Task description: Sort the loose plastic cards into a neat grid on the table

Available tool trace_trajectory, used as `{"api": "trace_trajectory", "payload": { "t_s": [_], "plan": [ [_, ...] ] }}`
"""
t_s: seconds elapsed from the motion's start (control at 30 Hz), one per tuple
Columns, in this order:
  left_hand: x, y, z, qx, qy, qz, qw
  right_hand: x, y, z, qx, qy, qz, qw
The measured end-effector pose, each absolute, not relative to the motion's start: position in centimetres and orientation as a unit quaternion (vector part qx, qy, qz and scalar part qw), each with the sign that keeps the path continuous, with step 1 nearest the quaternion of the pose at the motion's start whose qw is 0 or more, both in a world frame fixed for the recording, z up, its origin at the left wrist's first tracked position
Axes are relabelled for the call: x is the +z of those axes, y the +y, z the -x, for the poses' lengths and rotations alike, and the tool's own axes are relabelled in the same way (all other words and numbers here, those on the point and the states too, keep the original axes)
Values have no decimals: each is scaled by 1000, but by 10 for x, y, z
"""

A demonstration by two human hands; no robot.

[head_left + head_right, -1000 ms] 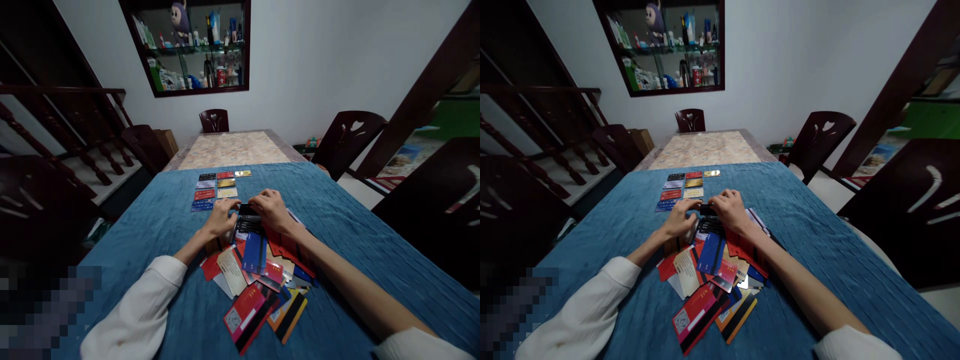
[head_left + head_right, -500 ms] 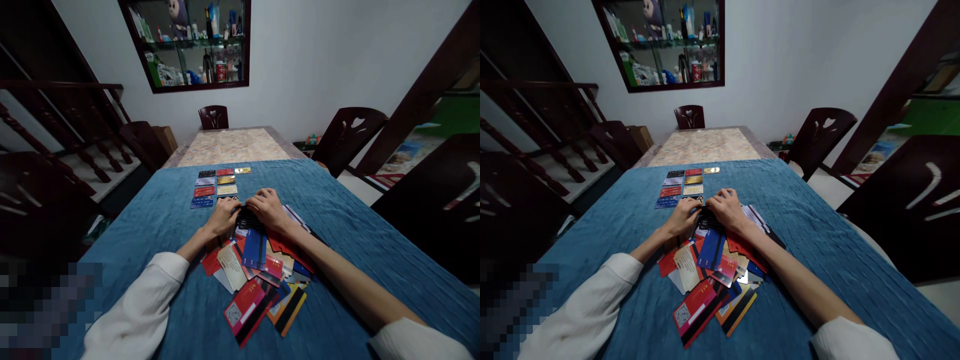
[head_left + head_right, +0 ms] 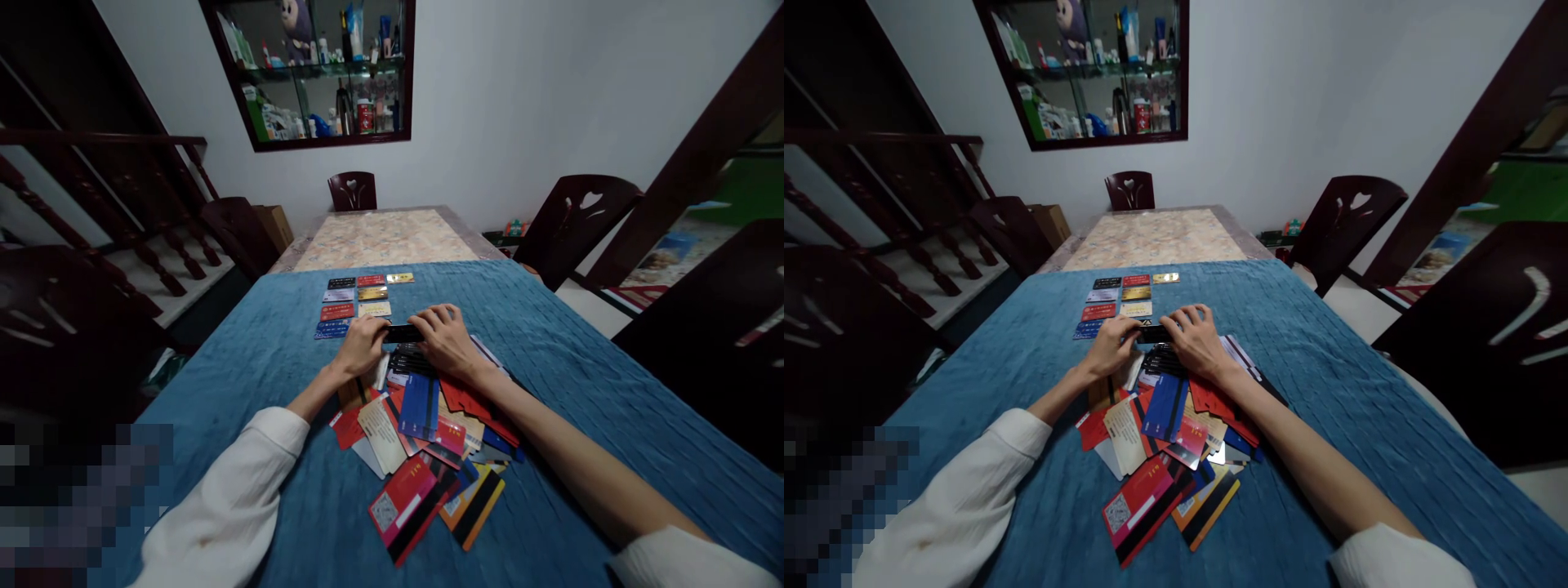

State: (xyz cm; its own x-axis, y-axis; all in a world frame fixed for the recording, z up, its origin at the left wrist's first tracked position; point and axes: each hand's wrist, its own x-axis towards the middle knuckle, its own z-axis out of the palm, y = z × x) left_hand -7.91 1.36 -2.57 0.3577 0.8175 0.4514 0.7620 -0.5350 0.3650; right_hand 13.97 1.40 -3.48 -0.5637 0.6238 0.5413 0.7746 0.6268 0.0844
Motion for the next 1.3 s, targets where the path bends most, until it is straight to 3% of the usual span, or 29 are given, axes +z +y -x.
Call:
{"api": "trace_trajectory", "payload": {
  "t_s": [0.27,0.73,1.3],
  "plan": [
    [-23,17,83,327,467,-821,19,-44,18,-139,-239,-838,390,296],
    [-21,14,82,308,467,-829,4,-48,21,-141,-273,-829,365,325],
    [-22,11,84,254,441,-859,-54,-40,18,-145,-245,-847,369,295]
  ]
}}
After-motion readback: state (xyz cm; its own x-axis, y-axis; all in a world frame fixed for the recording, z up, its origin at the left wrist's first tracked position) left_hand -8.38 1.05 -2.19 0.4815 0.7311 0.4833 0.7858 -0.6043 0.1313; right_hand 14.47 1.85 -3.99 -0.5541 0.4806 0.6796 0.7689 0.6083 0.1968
